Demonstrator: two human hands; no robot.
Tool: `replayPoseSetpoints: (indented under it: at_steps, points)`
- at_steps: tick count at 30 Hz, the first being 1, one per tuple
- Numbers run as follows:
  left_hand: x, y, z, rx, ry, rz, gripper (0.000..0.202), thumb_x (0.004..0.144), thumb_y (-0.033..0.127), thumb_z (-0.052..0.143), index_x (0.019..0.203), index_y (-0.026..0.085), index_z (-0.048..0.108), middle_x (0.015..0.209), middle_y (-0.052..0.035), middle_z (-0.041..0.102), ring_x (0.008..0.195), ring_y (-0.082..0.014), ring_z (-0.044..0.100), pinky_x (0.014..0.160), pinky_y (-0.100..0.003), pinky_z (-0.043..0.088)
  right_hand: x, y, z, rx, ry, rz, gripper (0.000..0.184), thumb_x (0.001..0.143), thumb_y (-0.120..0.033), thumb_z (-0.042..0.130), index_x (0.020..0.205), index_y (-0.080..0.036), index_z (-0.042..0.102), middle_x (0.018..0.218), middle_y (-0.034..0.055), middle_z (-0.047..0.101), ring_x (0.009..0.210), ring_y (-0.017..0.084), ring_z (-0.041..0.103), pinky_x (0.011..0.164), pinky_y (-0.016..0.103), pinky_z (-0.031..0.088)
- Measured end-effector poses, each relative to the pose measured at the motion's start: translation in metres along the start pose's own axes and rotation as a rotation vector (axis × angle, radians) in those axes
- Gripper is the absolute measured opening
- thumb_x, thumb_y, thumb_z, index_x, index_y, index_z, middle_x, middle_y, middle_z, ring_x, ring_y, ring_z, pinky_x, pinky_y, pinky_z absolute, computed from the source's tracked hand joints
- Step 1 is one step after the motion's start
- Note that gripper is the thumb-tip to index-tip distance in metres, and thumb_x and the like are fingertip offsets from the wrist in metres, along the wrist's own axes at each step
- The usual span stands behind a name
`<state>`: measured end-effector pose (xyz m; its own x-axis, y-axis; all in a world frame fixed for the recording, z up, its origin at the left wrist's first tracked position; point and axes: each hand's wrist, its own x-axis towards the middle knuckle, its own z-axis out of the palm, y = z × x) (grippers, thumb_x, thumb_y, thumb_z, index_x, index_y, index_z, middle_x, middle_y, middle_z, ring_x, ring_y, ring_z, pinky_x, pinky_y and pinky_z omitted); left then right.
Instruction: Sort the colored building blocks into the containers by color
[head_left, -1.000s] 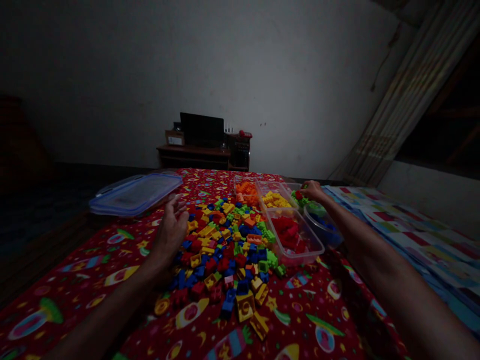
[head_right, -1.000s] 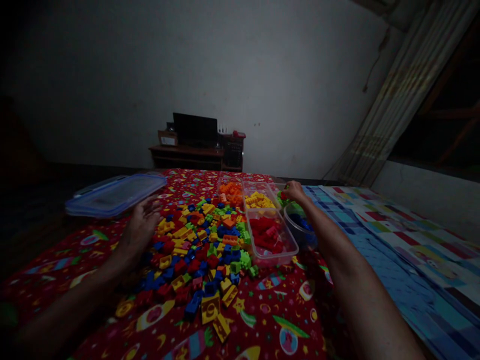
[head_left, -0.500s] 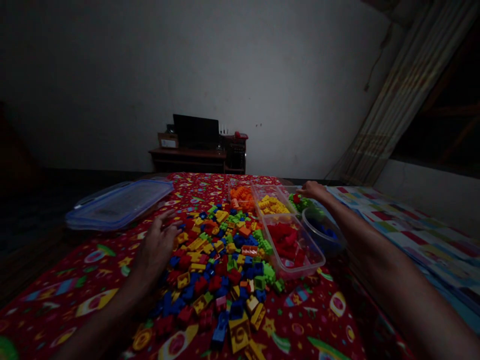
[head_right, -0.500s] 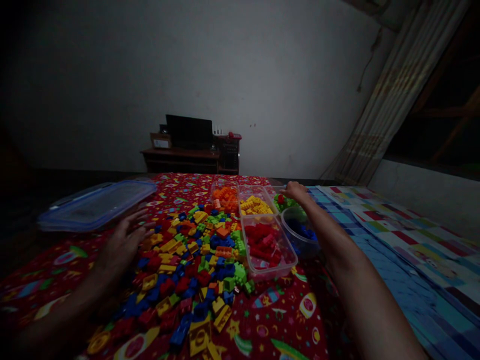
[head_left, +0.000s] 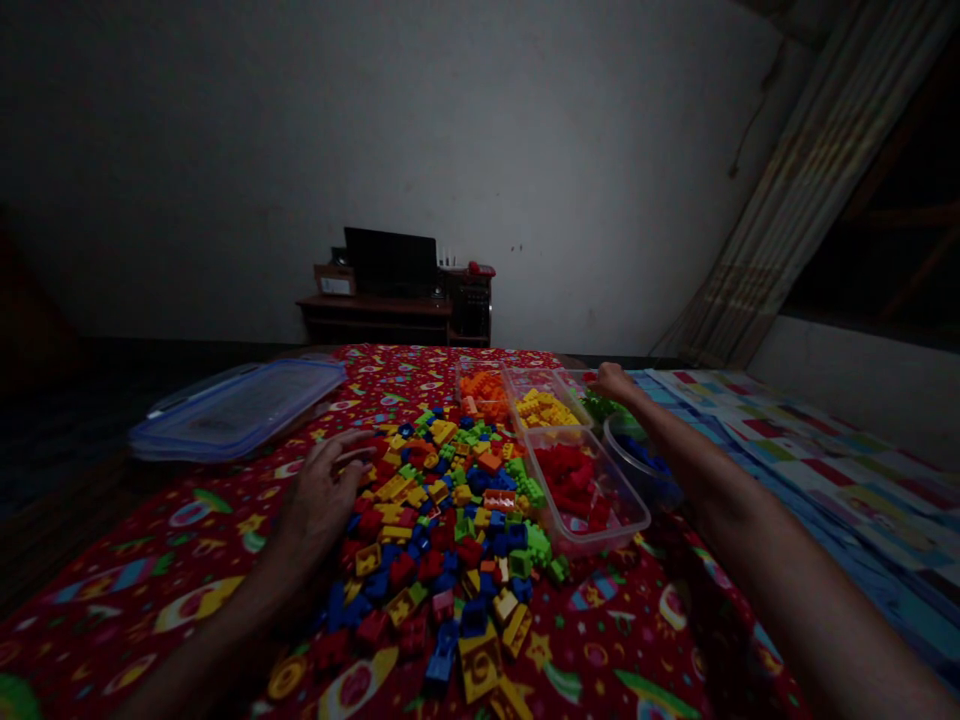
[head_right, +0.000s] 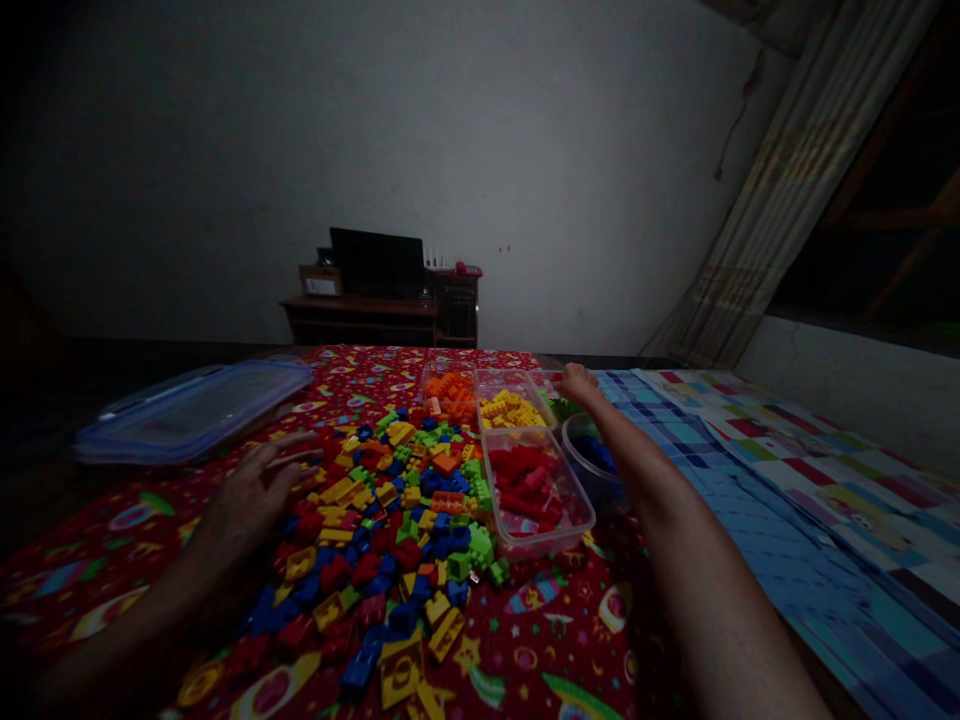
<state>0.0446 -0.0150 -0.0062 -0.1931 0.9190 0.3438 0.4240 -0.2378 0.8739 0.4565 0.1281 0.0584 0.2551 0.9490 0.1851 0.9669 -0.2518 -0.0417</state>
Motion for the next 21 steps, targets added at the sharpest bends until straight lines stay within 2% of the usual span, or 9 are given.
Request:
replayPoseSetpoints:
  at_steps: [2,5,9,14,16,18,20,21]
  points:
    - [0.001,-0.001,0.0,0.016,0.005,0.032,0.037,0.071,0.037,0.047,0.103,0.021,0.057,0.119,-0.0102,0.058,0.1,-0.0275,0.064,0.088,-0.045,0.054,-0.003,0.001,-0.014,0.017,0.022,0.014,0.038,0.079,-0.033,0.054,0.104,-0.007,0.068,0.1,0.0191,0.067,0.09,0.024,0.064,0.067,0.026,0.046]
    - [0.002,0.001,-0.001,0.049,0.011,0.092,0.034,0.073,0.035,0.046,0.102,0.021,0.058,0.117,-0.0096,0.058,0.097,-0.026,0.065,0.088,-0.044,0.054,-0.017,0.0,-0.036,0.083,0.002,-0.015,0.036,0.08,-0.034,0.051,0.089,-0.005,0.071,0.081,0.0156,0.067,0.071,0.019,0.062,0.056,0.024,0.04]
    - [0.001,0.005,-0.003,0.061,0.003,0.144,0.035,0.075,0.033,0.044,0.103,0.019,0.058,0.117,-0.0099,0.057,0.095,-0.0246,0.065,0.088,-0.042,0.054,-0.053,-0.001,-0.056,0.207,-0.105,-0.173,0.036,0.08,-0.033,0.049,0.068,-0.006,0.069,0.057,0.0063,0.058,0.05,0.01,0.049,0.049,0.022,0.032]
    - [-0.004,0.017,-0.003,0.085,-0.016,0.233,0.034,0.077,0.026,0.041,0.105,0.019,0.059,0.122,-0.0084,0.055,0.093,-0.0207,0.066,0.088,-0.036,0.054,-0.103,-0.001,-0.064,0.285,-0.29,-0.365,0.036,0.078,-0.038,0.052,0.057,-0.011,0.063,0.054,0.0017,0.055,0.047,0.007,0.042,0.048,0.021,0.03]
    - [-0.006,0.022,-0.002,0.082,-0.027,0.264,0.034,0.078,0.024,0.04,0.106,0.018,0.058,0.122,-0.0088,0.056,0.093,-0.02,0.065,0.085,-0.035,0.054,-0.119,-0.003,-0.068,0.249,-0.252,-0.407,0.037,0.079,-0.038,0.051,0.054,-0.012,0.06,0.051,0.0004,0.052,0.046,0.007,0.04,0.047,0.021,0.027]
    - [-0.009,0.027,-0.001,0.11,-0.057,0.305,0.034,0.079,0.025,0.039,0.106,0.017,0.058,0.12,-0.0097,0.057,0.095,-0.0207,0.064,0.084,-0.036,0.055,-0.135,-0.009,-0.075,0.242,-0.113,-0.457,0.039,0.08,-0.038,0.049,0.053,-0.013,0.058,0.05,-0.0002,0.049,0.047,0.007,0.038,0.047,0.022,0.025]
    - [-0.016,0.033,0.001,0.172,-0.13,0.405,0.033,0.082,0.027,0.038,0.106,0.017,0.059,0.117,-0.0093,0.059,0.101,-0.022,0.062,0.088,-0.038,0.052,-0.152,-0.019,-0.08,0.32,-0.018,-0.522,0.037,0.082,-0.037,0.047,0.057,-0.012,0.06,0.053,0.0008,0.052,0.05,0.008,0.041,0.049,0.022,0.027]
    - [-0.021,0.036,0.004,0.204,-0.191,0.483,0.032,0.084,0.028,0.038,0.106,0.018,0.06,0.116,-0.0089,0.06,0.105,-0.0224,0.059,0.092,-0.04,0.05,-0.161,-0.026,-0.082,0.385,-0.017,-0.555,0.036,0.083,-0.036,0.046,0.061,-0.012,0.061,0.056,0.0018,0.055,0.051,0.008,0.043,0.051,0.021,0.029]
